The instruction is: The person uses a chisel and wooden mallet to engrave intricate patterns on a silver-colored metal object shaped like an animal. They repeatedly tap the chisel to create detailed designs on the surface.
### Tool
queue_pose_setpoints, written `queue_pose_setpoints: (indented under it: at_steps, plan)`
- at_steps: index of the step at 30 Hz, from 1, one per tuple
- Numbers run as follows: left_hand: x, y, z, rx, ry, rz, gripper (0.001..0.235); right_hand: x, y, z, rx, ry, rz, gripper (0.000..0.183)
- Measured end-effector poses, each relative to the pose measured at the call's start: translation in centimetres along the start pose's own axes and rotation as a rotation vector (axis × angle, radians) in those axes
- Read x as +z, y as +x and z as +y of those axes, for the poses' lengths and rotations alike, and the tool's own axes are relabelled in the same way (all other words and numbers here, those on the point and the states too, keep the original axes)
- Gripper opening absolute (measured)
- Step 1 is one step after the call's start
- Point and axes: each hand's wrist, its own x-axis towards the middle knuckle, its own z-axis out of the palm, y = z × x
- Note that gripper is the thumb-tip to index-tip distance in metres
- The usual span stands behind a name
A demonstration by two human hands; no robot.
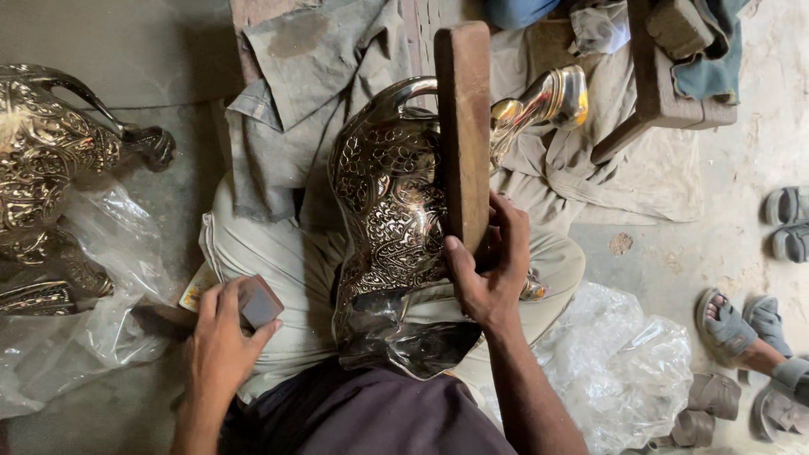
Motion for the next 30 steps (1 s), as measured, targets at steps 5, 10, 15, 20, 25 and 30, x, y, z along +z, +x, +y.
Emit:
queue_pose_setpoints:
  at_steps: [5,10,15,20,25,30]
  plan:
    - [-5.2,1.8,5.4,0.136,-0.2,0.101,0.084,-0.1,-0.7,1.7,-0.008,0.254,0.041,0.054]
    - [-5.0,3.7,17.5,0.771,-0.396,0.291,0.082,-0.2,-1.2,2.9,-0.09,0.449,0.114,0.068]
    - [-3.6,5.9,24.4,0.977,-0.358,0.293,0.089,0.1,-2.4,4.0,-0.059,0.544,0.19,0.073]
    - [-2.8,6.3,25.0,0.873,-0.433,0.226,0.088,-1.2,-0.4,1.8,-0.031,0.422,0.212,0.073]
    - [-2.2,6.4,24.6,0.834,-0.287,0.247,0.083,-5.5,4.4,-2.5,-0.191,-0.069,-0.147,0.067]
    - [-1.6,6.5,24.6,0.827,-0.299,0.262,0.081,-5.1,5.3,-2.6,-0.244,-0.068,-0.145,0.034]
